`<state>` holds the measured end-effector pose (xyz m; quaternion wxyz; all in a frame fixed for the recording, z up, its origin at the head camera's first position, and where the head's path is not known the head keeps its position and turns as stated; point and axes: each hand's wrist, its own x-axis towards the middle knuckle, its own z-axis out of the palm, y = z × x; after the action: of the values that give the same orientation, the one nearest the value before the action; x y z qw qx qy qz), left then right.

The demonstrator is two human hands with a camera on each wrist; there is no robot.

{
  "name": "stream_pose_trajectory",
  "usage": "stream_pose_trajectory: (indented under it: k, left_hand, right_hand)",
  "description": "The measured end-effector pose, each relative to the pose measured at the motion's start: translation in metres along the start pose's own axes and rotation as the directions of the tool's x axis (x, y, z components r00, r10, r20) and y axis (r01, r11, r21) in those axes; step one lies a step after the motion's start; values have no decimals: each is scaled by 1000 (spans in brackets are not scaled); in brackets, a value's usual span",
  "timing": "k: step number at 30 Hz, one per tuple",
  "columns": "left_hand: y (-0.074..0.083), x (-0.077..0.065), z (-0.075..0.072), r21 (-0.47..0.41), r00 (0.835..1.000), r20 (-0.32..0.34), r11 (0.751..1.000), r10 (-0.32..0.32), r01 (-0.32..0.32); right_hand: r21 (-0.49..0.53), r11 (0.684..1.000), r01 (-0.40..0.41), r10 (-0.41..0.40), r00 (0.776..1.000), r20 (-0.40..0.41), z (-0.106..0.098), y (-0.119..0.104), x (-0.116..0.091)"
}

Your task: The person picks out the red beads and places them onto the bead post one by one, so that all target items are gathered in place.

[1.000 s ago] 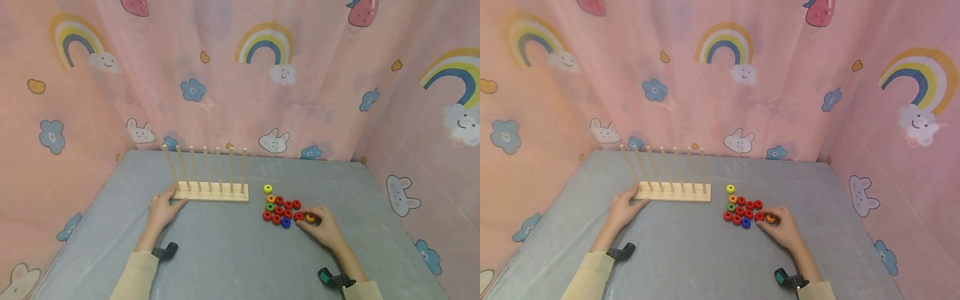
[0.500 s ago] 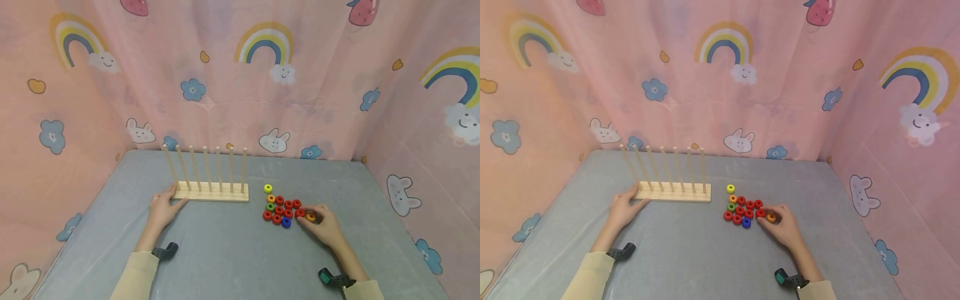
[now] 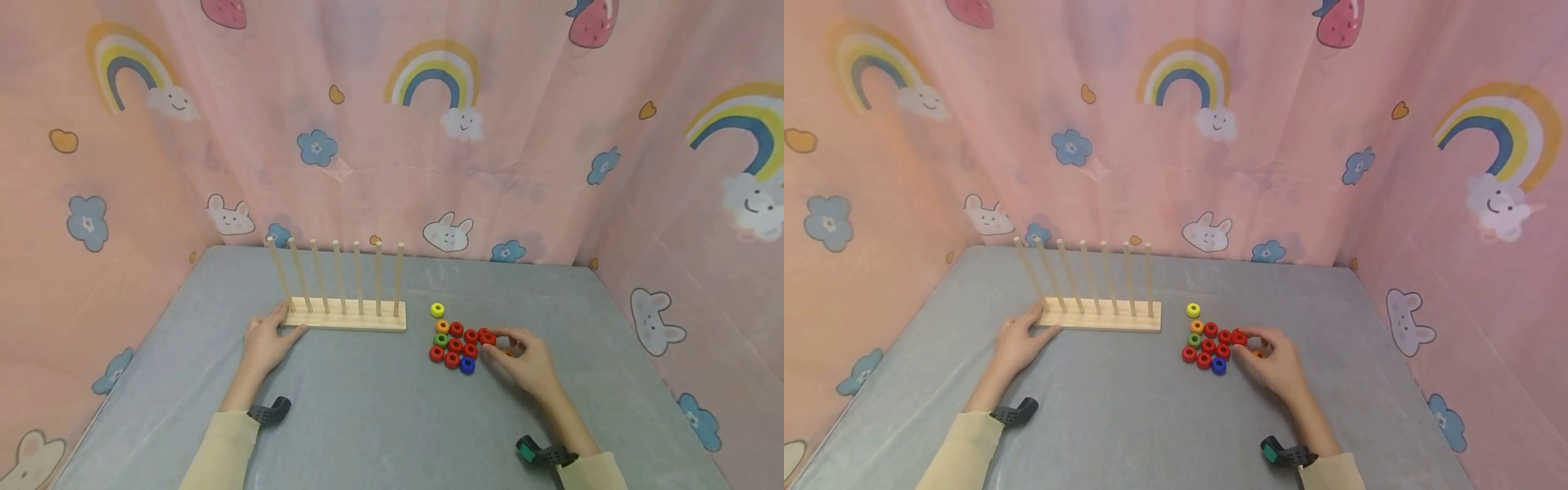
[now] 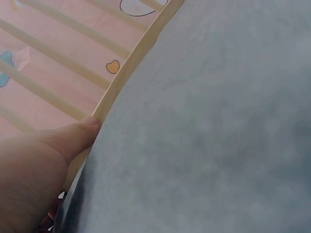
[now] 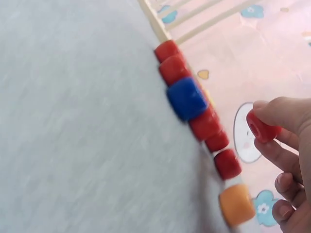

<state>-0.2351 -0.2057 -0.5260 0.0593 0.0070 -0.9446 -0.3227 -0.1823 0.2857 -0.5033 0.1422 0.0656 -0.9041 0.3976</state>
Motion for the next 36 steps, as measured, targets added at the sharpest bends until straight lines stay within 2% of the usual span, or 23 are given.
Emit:
stream_pose_trajectory:
  k: [10, 16, 22, 27, 36]
  left_hand:
    - [2, 0, -1, 5, 1000, -5, 1000, -2, 2]
    - [2, 0, 0, 14, 1000, -3, 1000, -3, 3]
    - [2, 1, 0, 15, 1000, -8, 1000, -7, 7]
    - [3, 0, 0, 15, 1000, -12, 1000, -13, 13]
    - [3, -1, -2, 10, 1000, -1, 1000, -5, 5]
  right_hand:
    - [77, 997, 17, -20, 999, 35, -1, -20, 13]
    - [110, 993, -46, 38, 996, 75, 4, -34, 20]
    - [122, 989, -84, 74, 994, 81, 9, -45, 27]
    - [158, 985, -62, 50, 996, 76, 11, -52, 33]
    - [195, 980, 30, -40, 998, 49, 17, -61, 42]
